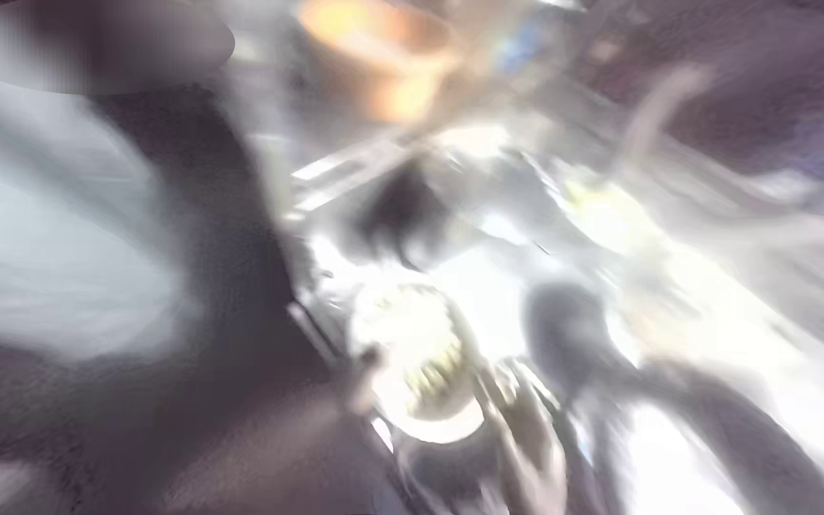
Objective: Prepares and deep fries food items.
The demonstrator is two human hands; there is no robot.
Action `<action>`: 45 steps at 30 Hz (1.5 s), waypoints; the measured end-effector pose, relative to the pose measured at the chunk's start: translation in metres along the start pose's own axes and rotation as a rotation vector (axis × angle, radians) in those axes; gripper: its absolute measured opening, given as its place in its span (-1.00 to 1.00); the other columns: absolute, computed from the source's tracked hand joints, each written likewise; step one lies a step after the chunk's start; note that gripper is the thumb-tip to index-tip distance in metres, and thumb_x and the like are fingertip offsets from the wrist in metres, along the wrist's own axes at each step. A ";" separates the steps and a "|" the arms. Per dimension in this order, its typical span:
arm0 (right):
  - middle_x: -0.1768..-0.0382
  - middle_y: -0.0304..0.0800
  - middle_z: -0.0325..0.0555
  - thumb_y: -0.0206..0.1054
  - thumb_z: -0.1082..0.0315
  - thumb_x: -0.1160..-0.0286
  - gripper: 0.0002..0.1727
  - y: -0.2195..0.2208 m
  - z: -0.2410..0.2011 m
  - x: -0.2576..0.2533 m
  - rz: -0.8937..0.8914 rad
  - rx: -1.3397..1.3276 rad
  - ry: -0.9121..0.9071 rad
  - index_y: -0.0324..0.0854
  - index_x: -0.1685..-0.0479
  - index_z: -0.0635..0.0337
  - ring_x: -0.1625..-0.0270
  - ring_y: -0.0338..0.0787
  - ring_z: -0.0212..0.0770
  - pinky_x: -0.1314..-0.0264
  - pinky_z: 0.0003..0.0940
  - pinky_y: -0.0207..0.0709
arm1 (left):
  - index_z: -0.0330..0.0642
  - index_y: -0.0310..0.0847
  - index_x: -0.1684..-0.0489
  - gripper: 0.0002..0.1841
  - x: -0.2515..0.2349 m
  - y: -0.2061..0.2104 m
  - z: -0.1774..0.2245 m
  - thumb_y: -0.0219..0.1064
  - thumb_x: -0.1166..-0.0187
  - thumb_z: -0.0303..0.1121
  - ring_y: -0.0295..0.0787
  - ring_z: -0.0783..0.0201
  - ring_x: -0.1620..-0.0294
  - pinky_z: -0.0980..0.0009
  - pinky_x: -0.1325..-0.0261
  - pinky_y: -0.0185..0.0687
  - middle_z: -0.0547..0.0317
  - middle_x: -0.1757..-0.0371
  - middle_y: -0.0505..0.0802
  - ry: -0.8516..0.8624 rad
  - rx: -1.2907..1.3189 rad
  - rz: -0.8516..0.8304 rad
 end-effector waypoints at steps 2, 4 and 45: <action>-0.32 0.76 0.14 0.48 0.30 -0.45 -0.29 -0.061 0.046 0.008 0.080 0.042 -0.313 0.40 -0.51 0.60 -0.29 0.81 -0.29 -0.36 -0.45 0.73 | -0.33 0.57 -0.14 -0.59 -0.009 -0.007 -0.009 0.08 -0.79 -0.10 0.77 0.60 -0.04 0.55 -0.21 0.70 0.31 0.08 0.86 0.028 0.192 -0.008; -0.27 0.80 0.00 0.44 0.26 -0.52 -0.39 -0.120 0.041 0.021 0.136 0.234 -0.279 0.48 -0.48 0.47 -0.27 0.81 -0.35 -0.39 -0.40 0.72 | 0.01 0.68 -0.18 -0.45 -0.025 -0.014 -0.020 0.36 -0.48 0.25 0.82 0.42 -0.17 0.33 -0.31 0.73 0.38 -0.03 0.91 0.027 0.425 -0.111; -0.58 0.42 0.48 0.34 0.35 -0.53 -0.40 0.266 0.189 -0.097 -1.021 0.967 -0.123 0.45 -0.51 0.55 -0.70 0.33 0.37 -0.77 0.23 0.15 | -0.22 0.37 -0.46 -0.14 0.028 -0.135 -0.010 0.11 -0.52 0.43 0.76 0.41 -0.30 0.23 -0.42 0.72 0.33 -0.19 0.84 0.288 0.183 0.373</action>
Point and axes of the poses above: each hand's wrist, its own x-axis away from the middle knuckle, its own y-axis out of the palm, z = x × y, the point moved 4 cm from there along -x, towards the middle knuckle
